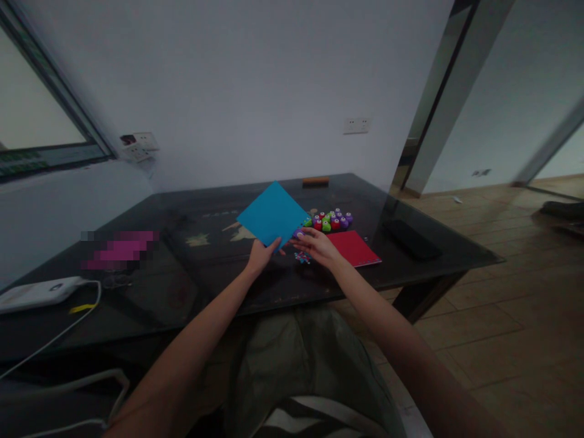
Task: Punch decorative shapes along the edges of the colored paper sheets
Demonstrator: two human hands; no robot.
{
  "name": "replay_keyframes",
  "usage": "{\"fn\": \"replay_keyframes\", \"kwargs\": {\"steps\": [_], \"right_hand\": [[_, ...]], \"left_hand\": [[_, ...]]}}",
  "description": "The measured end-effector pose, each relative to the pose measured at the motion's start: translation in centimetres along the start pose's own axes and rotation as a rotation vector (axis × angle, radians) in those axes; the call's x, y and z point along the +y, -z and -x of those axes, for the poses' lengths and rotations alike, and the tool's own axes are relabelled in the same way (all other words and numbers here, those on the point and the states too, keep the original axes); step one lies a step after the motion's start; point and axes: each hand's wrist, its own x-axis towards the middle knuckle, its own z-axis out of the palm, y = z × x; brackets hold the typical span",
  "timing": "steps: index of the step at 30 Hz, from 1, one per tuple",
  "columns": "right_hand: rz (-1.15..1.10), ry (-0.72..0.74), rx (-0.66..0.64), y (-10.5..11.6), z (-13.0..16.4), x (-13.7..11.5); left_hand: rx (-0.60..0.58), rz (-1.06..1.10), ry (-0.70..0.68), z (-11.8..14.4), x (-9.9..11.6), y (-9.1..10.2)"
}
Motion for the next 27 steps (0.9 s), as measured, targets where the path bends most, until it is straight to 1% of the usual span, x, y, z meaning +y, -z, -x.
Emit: {"fn": "replay_keyframes", "kwargs": {"steps": [5,10,14,16,20,23,27], "right_hand": [[-0.013,0.006,-0.001,-0.3,0.2,-0.1],[0.056,0.006,0.043,-0.2,0.1,-0.1],[0.030,-0.002,0.027,-0.3,-0.1,0.2],[0.021,0.009,0.020,-0.3,-0.2,0.4],[0.048,0.048,0.019,-0.3,-0.4,1.0],[0.066,0.079,0.041,-0.2,-0.5,1.2],[0.120,0.091,0.071,-0.4,-0.2,1.0]], "left_hand": [[-0.067,-0.014,-0.038,0.0,-0.5,-0.1],[-0.074,-0.002,-0.027,0.2,-0.2,-0.2],[-0.082,-0.034,-0.051,0.3,0.1,-0.3],[-0.085,-0.050,-0.064,0.3,-0.1,-0.2],[-0.112,-0.094,-0.098,-0.1,-1.2,-0.1],[-0.117,-0.121,-0.102,-0.4,-1.8,0.0],[-0.131,-0.130,-0.099,-0.3,-1.6,0.0]]}}
